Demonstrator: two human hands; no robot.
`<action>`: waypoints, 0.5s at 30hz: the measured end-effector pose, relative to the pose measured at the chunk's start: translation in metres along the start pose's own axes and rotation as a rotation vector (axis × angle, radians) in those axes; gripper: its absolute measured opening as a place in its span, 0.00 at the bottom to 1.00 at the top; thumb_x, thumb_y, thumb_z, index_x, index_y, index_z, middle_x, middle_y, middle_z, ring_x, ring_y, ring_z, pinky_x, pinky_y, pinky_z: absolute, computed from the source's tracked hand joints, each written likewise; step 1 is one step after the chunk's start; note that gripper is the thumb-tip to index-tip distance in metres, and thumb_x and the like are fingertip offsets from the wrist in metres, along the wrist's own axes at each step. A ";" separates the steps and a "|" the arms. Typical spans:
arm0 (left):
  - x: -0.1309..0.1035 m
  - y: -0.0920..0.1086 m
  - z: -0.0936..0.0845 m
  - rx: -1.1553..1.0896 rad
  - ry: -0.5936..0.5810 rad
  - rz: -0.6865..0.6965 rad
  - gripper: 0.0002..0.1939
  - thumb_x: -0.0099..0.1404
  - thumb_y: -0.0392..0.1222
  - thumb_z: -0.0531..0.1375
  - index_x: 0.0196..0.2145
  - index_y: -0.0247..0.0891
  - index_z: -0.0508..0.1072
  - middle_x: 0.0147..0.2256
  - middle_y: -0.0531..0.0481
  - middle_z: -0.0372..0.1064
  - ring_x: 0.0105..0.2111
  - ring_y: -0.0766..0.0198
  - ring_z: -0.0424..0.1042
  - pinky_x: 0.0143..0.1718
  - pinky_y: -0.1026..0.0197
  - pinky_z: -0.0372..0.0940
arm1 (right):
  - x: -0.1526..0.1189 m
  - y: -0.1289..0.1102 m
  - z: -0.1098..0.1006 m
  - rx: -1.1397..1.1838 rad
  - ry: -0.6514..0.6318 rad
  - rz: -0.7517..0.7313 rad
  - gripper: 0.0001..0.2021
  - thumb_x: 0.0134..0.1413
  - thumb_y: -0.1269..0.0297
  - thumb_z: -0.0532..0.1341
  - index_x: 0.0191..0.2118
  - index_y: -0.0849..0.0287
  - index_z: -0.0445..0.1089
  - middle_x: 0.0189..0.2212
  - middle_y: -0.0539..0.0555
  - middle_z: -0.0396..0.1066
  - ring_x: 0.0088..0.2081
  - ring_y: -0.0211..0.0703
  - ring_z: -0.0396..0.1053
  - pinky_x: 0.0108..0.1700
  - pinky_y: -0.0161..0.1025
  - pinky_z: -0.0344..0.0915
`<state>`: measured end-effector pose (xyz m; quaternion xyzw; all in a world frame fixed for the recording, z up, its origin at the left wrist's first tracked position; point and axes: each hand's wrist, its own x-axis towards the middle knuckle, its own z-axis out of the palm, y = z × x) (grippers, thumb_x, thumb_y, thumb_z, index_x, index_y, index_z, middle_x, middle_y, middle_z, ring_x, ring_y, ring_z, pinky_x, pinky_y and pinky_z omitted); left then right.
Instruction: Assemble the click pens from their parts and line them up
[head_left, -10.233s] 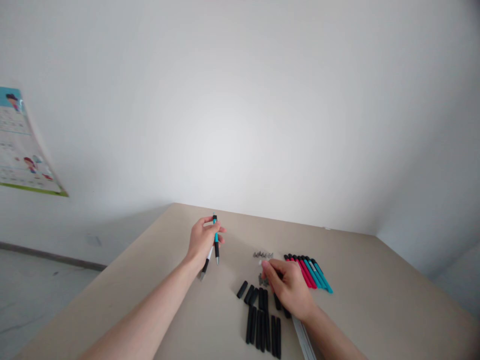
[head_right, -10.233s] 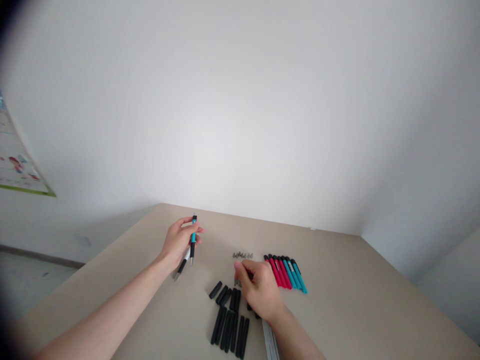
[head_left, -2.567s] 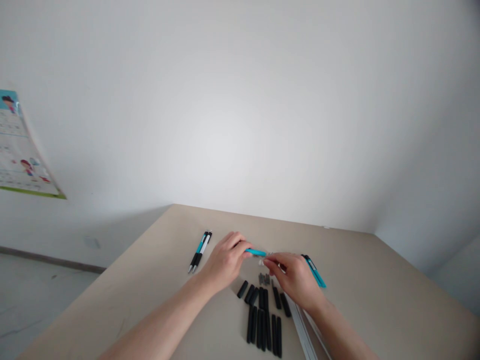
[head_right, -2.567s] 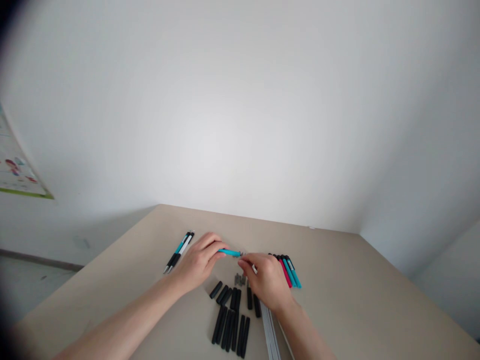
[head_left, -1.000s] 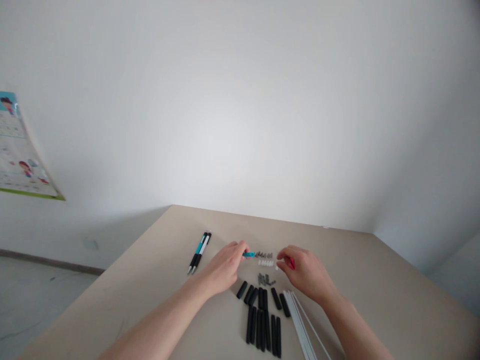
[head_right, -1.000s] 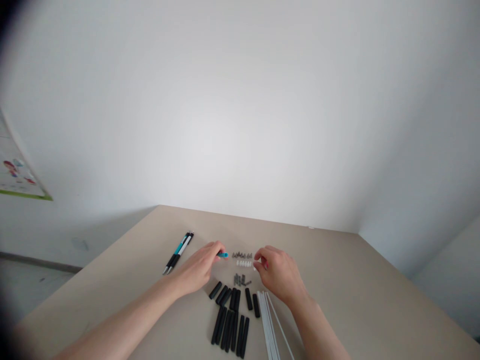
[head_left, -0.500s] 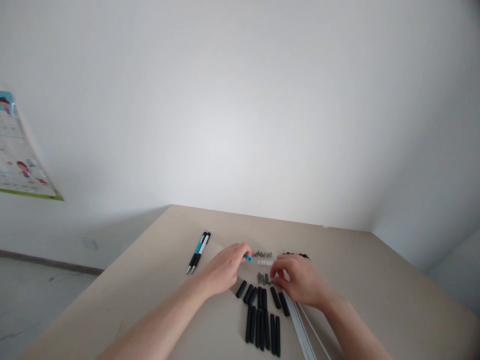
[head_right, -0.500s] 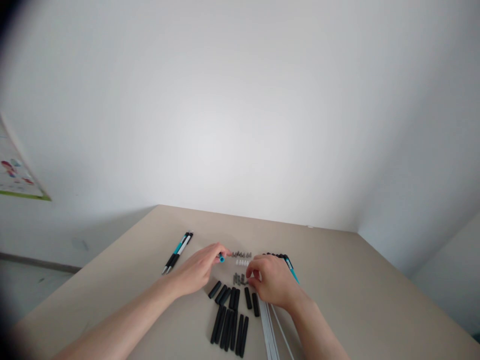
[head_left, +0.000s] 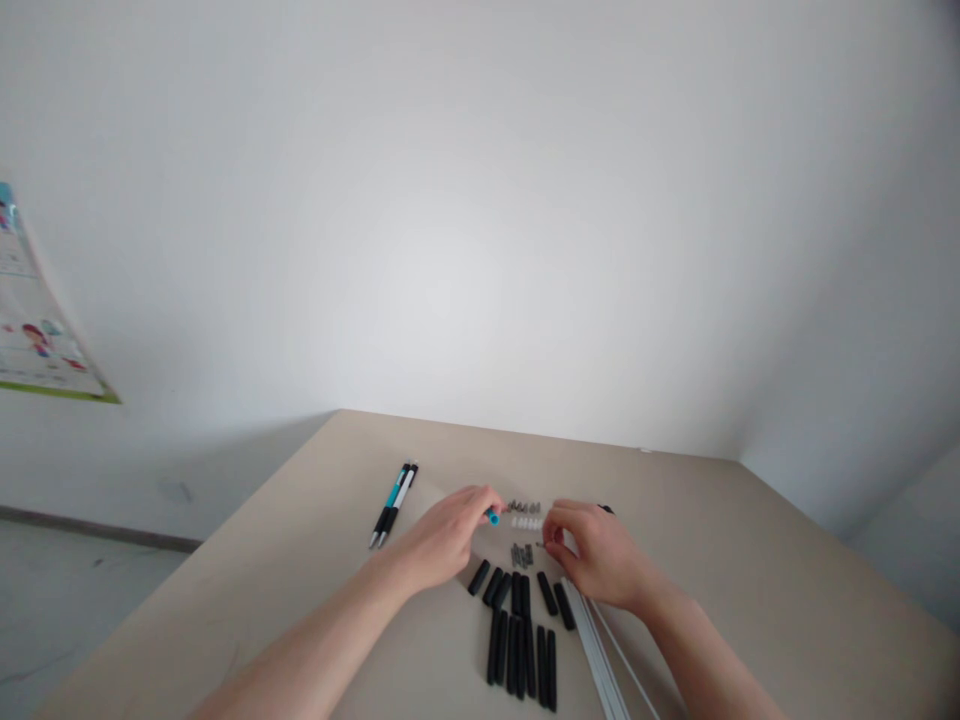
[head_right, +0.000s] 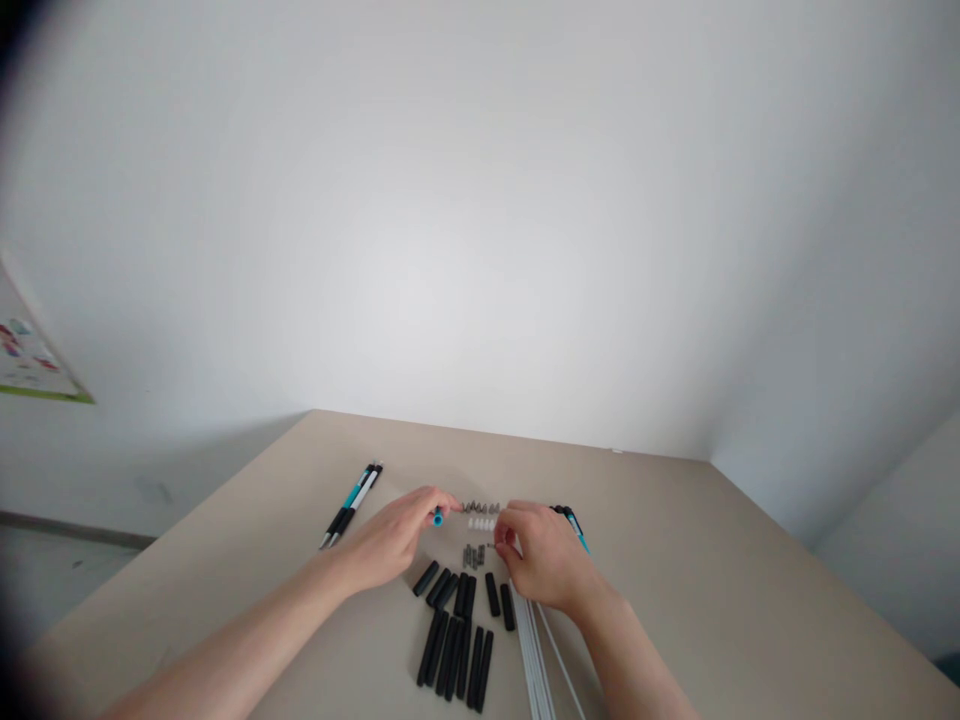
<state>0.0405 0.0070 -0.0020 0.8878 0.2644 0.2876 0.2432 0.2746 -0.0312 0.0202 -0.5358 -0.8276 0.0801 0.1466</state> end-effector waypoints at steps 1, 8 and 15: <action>0.000 0.000 0.000 0.009 0.007 0.006 0.29 0.51 0.16 0.45 0.45 0.40 0.63 0.45 0.47 0.66 0.46 0.62 0.66 0.48 0.59 0.64 | 0.000 0.000 0.000 -0.006 -0.011 0.003 0.07 0.47 0.74 0.57 0.28 0.58 0.71 0.29 0.51 0.73 0.32 0.40 0.69 0.36 0.34 0.58; 0.001 0.001 -0.001 0.019 0.016 0.036 0.28 0.52 0.17 0.46 0.46 0.39 0.63 0.44 0.47 0.66 0.46 0.62 0.66 0.48 0.60 0.64 | -0.001 -0.001 0.001 -0.027 -0.096 0.056 0.08 0.45 0.74 0.59 0.28 0.56 0.75 0.28 0.51 0.75 0.34 0.44 0.70 0.38 0.36 0.60; 0.001 0.002 -0.002 0.117 0.049 0.034 0.15 0.62 0.23 0.47 0.41 0.38 0.64 0.40 0.45 0.66 0.43 0.59 0.66 0.46 0.57 0.63 | -0.001 -0.003 0.000 -0.040 -0.090 0.059 0.09 0.46 0.73 0.57 0.28 0.56 0.74 0.28 0.51 0.75 0.34 0.44 0.70 0.37 0.36 0.59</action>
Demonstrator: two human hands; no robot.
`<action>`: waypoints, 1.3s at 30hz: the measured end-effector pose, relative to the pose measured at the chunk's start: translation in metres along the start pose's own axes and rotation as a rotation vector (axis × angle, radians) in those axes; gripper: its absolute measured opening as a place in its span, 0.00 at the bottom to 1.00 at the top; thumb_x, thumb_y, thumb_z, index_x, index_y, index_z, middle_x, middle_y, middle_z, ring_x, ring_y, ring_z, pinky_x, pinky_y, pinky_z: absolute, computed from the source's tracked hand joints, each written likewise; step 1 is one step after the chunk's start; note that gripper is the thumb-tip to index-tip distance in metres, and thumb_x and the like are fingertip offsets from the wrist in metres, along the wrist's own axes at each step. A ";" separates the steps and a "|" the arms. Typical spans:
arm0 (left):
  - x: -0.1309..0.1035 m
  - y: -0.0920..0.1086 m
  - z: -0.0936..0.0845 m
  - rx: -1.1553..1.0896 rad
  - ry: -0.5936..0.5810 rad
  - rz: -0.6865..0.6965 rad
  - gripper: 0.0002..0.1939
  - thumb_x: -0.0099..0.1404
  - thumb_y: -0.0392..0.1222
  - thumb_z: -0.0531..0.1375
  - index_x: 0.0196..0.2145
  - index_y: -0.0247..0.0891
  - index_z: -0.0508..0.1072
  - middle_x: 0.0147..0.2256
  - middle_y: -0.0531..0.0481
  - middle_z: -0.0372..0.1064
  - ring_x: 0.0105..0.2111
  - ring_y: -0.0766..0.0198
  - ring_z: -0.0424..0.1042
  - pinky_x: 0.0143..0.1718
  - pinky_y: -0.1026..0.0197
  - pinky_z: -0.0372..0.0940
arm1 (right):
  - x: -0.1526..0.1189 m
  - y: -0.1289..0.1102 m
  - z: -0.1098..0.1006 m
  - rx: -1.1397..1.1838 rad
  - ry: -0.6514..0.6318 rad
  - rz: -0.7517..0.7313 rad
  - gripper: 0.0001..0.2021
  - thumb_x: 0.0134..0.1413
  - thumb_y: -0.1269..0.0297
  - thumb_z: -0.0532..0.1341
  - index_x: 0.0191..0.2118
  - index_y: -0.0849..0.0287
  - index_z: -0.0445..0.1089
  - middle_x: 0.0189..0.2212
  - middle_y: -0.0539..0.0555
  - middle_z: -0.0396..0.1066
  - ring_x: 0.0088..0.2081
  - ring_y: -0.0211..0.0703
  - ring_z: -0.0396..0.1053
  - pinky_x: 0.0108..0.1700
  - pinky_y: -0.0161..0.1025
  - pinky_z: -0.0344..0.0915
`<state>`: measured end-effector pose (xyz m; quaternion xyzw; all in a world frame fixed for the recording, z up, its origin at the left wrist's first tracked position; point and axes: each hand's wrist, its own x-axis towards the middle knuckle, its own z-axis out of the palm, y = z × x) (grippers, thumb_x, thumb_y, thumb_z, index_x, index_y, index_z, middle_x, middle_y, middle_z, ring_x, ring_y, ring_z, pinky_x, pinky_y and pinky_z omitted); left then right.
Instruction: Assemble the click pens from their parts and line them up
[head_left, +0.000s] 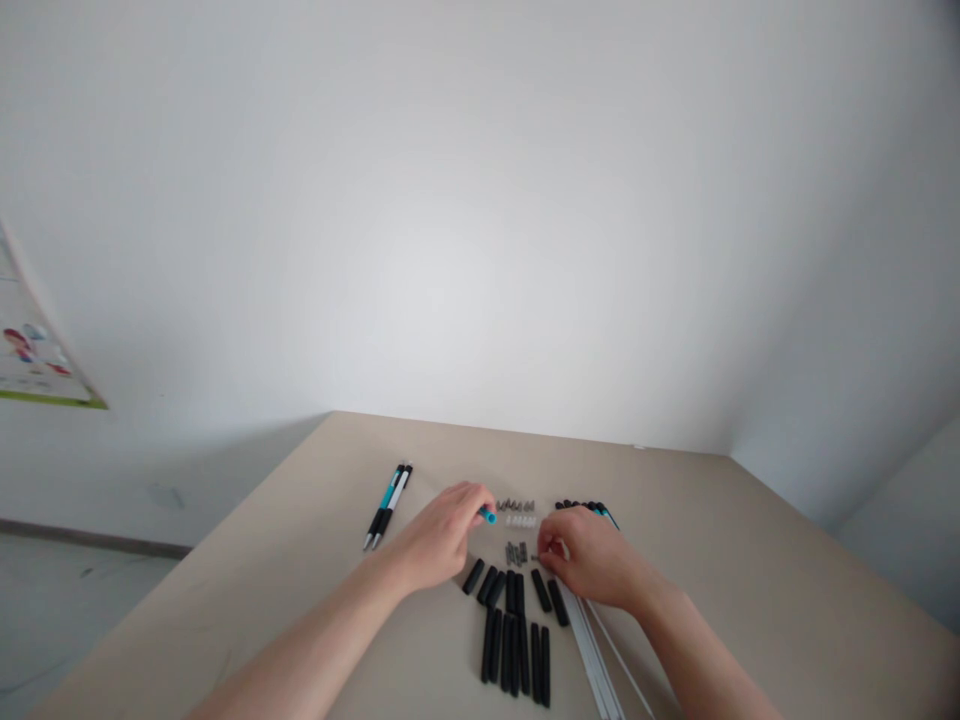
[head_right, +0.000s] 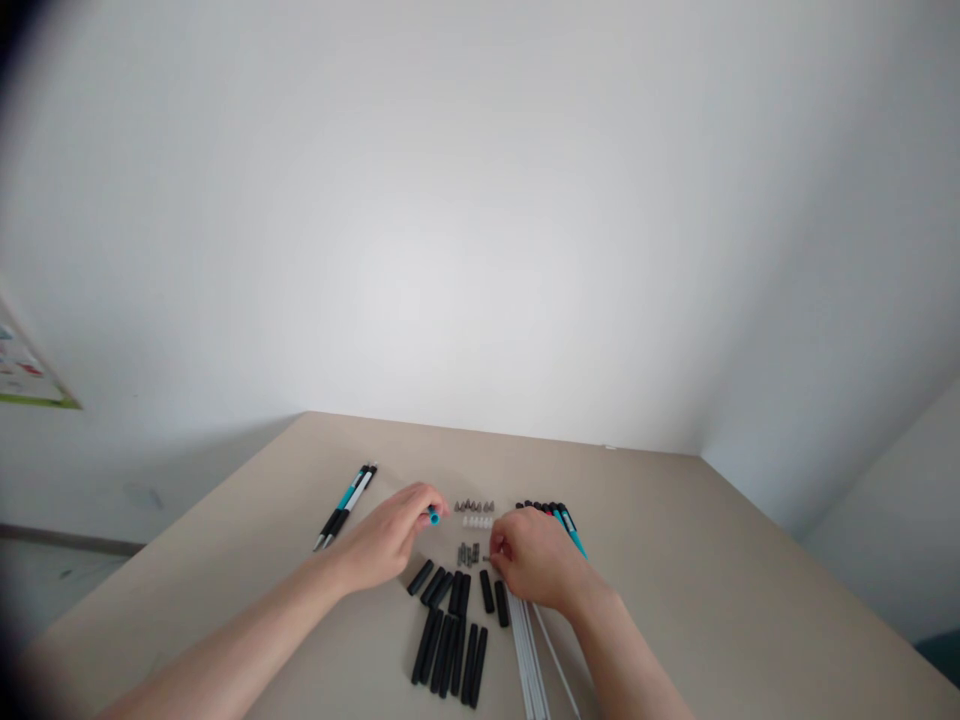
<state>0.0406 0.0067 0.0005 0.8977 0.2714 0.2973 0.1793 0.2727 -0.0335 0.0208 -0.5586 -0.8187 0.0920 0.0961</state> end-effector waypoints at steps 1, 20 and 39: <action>0.000 0.001 -0.001 0.010 0.009 0.000 0.14 0.62 0.24 0.47 0.41 0.38 0.64 0.39 0.45 0.66 0.42 0.58 0.66 0.45 0.57 0.63 | 0.000 -0.001 -0.001 0.007 0.016 -0.011 0.08 0.46 0.73 0.57 0.28 0.56 0.74 0.28 0.51 0.75 0.33 0.43 0.70 0.37 0.35 0.59; 0.002 0.011 0.002 0.026 -0.049 0.052 0.09 0.62 0.27 0.52 0.34 0.37 0.69 0.32 0.50 0.68 0.34 0.63 0.67 0.39 0.64 0.61 | -0.012 -0.006 -0.025 0.025 -0.063 0.054 0.04 0.42 0.69 0.63 0.21 0.58 0.72 0.19 0.49 0.70 0.23 0.37 0.65 0.27 0.32 0.53; 0.001 0.005 0.002 0.011 -0.059 0.005 0.07 0.63 0.29 0.54 0.33 0.37 0.70 0.32 0.49 0.67 0.35 0.63 0.67 0.39 0.64 0.61 | -0.021 0.017 -0.013 0.013 -0.281 0.232 0.04 0.31 0.74 0.58 0.16 0.60 0.69 0.13 0.48 0.62 0.19 0.36 0.61 0.20 0.32 0.48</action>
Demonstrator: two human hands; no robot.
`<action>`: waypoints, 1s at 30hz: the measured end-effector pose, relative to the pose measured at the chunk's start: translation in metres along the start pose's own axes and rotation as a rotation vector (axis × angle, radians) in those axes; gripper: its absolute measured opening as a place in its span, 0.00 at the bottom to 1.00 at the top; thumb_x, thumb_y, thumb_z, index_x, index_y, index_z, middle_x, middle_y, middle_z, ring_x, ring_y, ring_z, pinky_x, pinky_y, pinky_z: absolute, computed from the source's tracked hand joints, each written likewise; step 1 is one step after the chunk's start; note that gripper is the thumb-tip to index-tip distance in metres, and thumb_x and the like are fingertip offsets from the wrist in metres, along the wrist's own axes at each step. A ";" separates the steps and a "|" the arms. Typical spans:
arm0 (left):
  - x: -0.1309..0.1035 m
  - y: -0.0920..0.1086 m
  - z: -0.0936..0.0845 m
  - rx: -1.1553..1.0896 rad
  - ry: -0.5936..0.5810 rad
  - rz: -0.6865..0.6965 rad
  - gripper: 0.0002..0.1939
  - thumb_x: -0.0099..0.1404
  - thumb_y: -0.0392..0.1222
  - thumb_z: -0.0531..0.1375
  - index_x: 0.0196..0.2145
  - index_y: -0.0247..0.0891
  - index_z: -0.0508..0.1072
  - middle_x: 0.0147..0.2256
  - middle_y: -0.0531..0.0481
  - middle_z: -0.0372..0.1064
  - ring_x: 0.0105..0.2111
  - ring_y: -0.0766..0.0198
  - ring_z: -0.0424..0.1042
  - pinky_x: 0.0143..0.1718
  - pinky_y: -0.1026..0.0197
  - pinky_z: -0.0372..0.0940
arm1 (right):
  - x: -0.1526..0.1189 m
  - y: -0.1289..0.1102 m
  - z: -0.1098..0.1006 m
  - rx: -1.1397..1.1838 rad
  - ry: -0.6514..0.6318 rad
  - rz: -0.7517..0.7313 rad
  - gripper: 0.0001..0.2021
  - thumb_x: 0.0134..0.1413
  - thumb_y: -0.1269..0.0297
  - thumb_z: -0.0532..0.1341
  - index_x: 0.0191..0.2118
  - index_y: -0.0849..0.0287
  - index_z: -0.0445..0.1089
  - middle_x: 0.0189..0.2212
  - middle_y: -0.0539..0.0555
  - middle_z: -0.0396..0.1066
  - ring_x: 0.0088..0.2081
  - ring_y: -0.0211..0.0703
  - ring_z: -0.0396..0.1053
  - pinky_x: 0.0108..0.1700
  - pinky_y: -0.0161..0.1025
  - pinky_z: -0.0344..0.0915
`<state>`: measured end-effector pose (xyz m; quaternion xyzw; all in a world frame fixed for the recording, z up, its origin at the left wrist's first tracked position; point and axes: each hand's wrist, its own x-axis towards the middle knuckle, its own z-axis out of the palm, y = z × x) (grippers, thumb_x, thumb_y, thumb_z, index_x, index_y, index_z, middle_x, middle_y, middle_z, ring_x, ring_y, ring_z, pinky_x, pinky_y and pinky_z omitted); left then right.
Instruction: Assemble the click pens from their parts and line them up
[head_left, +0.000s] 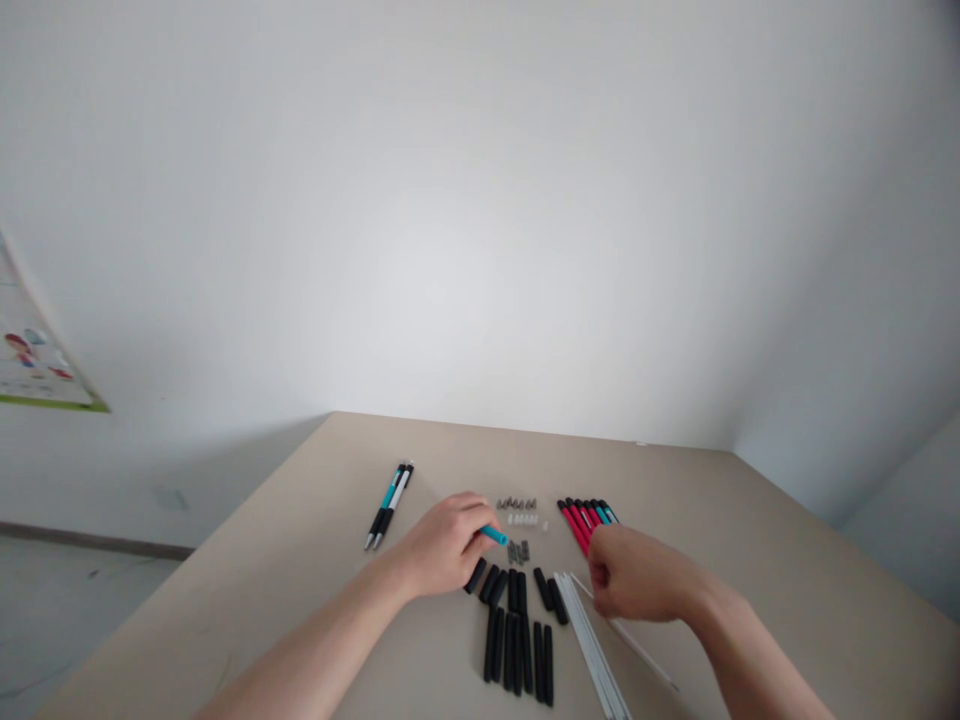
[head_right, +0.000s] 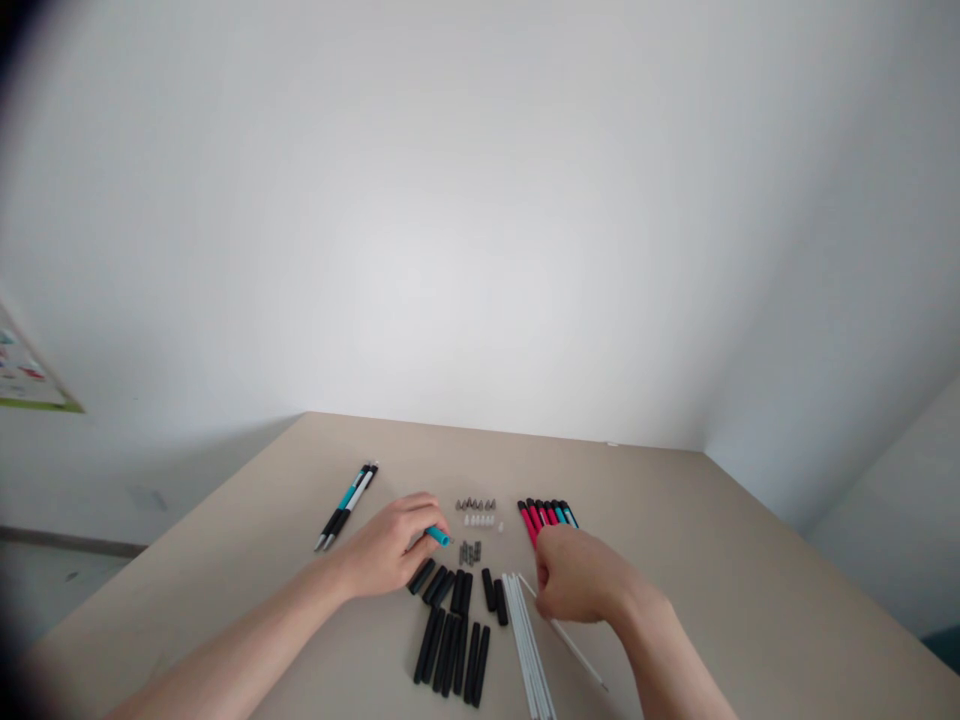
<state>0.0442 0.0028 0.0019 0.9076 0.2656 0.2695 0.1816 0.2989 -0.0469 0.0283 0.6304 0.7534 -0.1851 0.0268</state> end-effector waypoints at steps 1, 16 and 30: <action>0.000 0.000 0.000 -0.001 -0.001 -0.009 0.07 0.63 0.29 0.54 0.33 0.37 0.70 0.32 0.50 0.67 0.36 0.63 0.67 0.39 0.64 0.61 | 0.000 -0.001 0.000 -0.011 0.016 0.000 0.04 0.31 0.74 0.58 0.16 0.60 0.68 0.14 0.48 0.63 0.19 0.36 0.61 0.20 0.32 0.48; 0.004 -0.008 0.008 0.113 -0.022 -0.251 0.08 0.64 0.37 0.58 0.27 0.36 0.71 0.30 0.51 0.67 0.33 0.64 0.68 0.35 0.65 0.60 | 0.008 -0.010 0.001 -0.115 0.065 0.047 0.08 0.33 0.72 0.58 0.13 0.60 0.59 0.12 0.46 0.53 0.17 0.32 0.50 0.21 0.34 0.41; 0.002 -0.003 0.011 0.069 -0.050 -0.170 0.06 0.64 0.36 0.57 0.31 0.37 0.74 0.32 0.50 0.68 0.34 0.63 0.69 0.36 0.64 0.62 | 0.024 -0.017 0.007 0.037 0.400 0.042 0.08 0.53 0.66 0.57 0.37 0.59 0.72 0.27 0.53 0.73 0.32 0.43 0.69 0.34 0.35 0.56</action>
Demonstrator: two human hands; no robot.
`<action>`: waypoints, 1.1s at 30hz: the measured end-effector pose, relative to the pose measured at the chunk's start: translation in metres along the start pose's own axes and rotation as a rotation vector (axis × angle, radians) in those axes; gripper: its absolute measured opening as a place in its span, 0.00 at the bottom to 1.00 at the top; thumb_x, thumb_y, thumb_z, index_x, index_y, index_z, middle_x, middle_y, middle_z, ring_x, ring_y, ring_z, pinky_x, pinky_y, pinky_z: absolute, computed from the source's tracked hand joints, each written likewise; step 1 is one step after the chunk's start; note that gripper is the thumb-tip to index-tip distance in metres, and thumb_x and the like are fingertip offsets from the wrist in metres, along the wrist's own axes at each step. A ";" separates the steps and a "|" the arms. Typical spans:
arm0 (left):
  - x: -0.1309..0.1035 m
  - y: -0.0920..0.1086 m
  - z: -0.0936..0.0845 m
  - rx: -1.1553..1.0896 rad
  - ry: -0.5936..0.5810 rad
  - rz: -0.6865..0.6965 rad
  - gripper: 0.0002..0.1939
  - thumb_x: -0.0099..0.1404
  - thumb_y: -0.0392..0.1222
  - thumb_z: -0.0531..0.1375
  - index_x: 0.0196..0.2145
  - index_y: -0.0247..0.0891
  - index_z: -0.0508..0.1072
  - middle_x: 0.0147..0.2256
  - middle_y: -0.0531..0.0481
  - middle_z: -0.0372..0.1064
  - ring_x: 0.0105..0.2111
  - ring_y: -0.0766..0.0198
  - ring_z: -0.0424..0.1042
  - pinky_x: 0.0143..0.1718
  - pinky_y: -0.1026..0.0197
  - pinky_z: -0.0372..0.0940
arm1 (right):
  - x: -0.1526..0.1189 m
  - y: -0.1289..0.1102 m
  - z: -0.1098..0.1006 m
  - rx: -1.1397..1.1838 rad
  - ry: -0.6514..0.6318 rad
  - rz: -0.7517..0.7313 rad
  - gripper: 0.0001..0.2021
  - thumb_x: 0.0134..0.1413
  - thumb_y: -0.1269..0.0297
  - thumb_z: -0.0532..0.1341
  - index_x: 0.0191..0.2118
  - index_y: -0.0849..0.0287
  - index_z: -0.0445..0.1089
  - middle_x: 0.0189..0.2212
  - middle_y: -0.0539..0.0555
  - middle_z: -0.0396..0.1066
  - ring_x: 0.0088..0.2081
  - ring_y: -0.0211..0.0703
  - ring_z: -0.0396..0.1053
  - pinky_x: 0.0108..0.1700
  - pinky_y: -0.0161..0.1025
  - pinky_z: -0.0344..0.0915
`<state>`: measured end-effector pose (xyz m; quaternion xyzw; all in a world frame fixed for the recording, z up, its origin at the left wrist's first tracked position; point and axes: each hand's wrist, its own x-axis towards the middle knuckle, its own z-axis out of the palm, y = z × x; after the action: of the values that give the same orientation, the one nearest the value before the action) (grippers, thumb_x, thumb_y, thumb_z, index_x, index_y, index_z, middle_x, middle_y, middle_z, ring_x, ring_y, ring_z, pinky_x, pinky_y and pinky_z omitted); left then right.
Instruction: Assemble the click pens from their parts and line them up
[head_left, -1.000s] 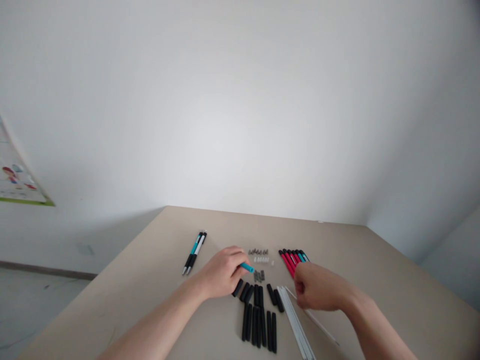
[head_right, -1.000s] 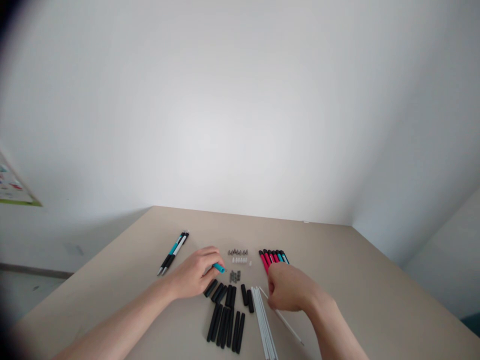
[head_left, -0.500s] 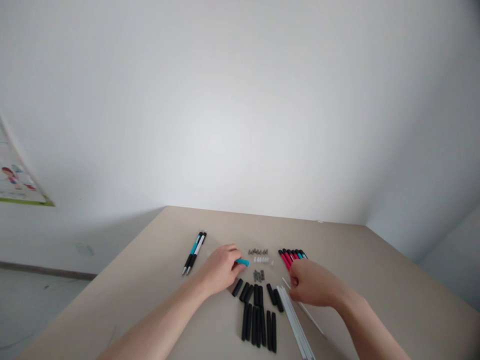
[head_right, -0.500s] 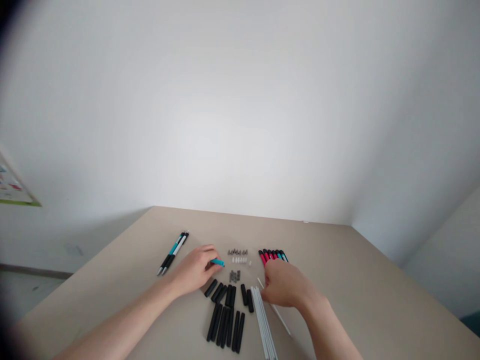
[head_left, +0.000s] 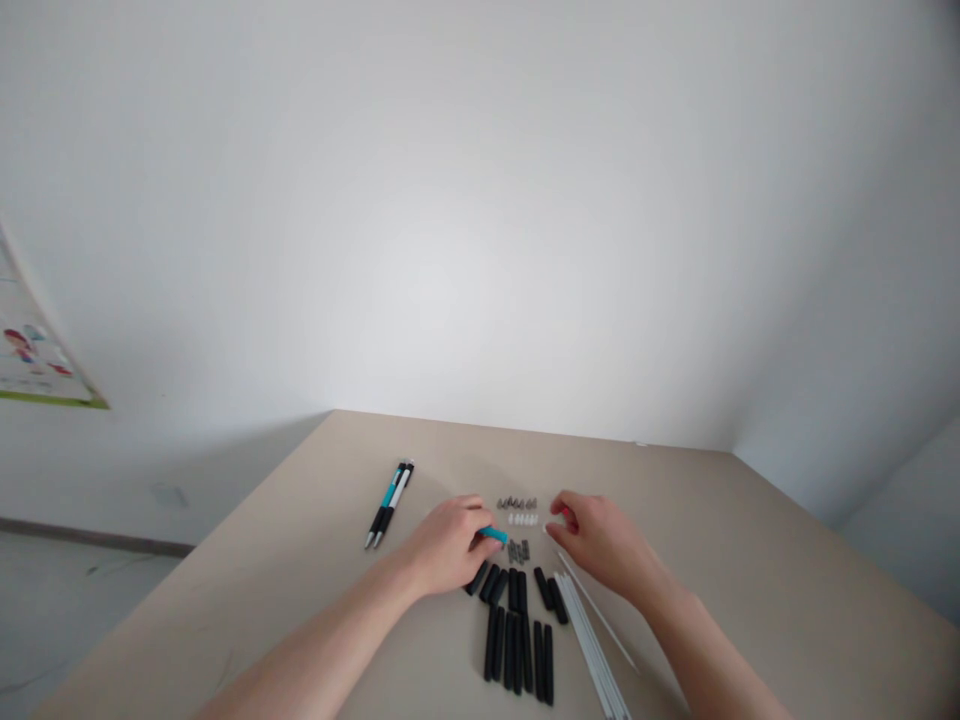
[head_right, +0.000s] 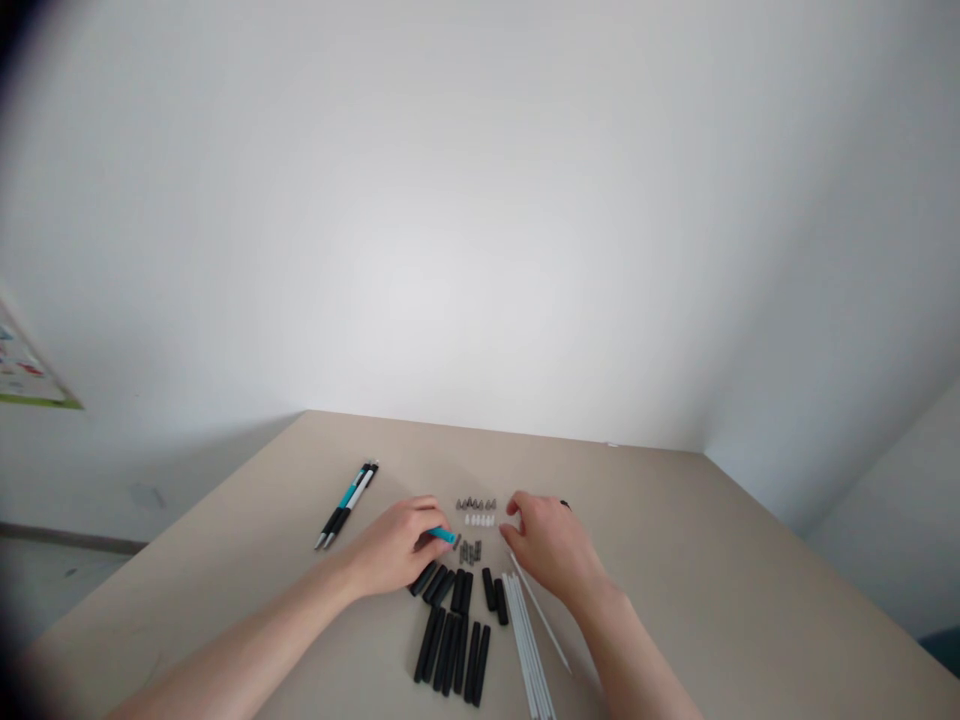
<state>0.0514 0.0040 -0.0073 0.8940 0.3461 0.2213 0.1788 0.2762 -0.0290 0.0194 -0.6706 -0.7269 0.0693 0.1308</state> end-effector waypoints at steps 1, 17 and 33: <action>0.000 0.000 0.000 -0.008 0.006 0.004 0.07 0.64 0.35 0.56 0.31 0.37 0.74 0.32 0.50 0.68 0.34 0.63 0.69 0.36 0.64 0.62 | 0.001 -0.001 0.003 0.009 -0.001 -0.011 0.09 0.53 0.66 0.57 0.39 0.59 0.72 0.28 0.53 0.74 0.32 0.43 0.70 0.35 0.35 0.57; 0.001 0.001 -0.008 -0.376 0.213 0.358 0.11 0.72 0.38 0.47 0.35 0.37 0.67 0.37 0.44 0.68 0.41 0.62 0.67 0.45 0.59 0.62 | -0.001 -0.015 0.009 0.129 0.246 -0.130 0.07 0.57 0.64 0.55 0.31 0.58 0.69 0.19 0.48 0.68 0.22 0.37 0.65 0.26 0.32 0.54; 0.001 -0.001 -0.007 -0.277 0.155 0.232 0.10 0.71 0.38 0.50 0.43 0.38 0.70 0.39 0.46 0.72 0.43 0.61 0.69 0.47 0.59 0.63 | -0.013 -0.037 0.007 0.332 0.368 -0.448 0.10 0.64 0.62 0.52 0.38 0.57 0.69 0.30 0.51 0.71 0.25 0.34 0.65 0.30 0.31 0.60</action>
<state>0.0476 0.0067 -0.0021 0.8750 0.2198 0.3540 0.2465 0.2401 -0.0449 0.0219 -0.4649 -0.7992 0.0342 0.3795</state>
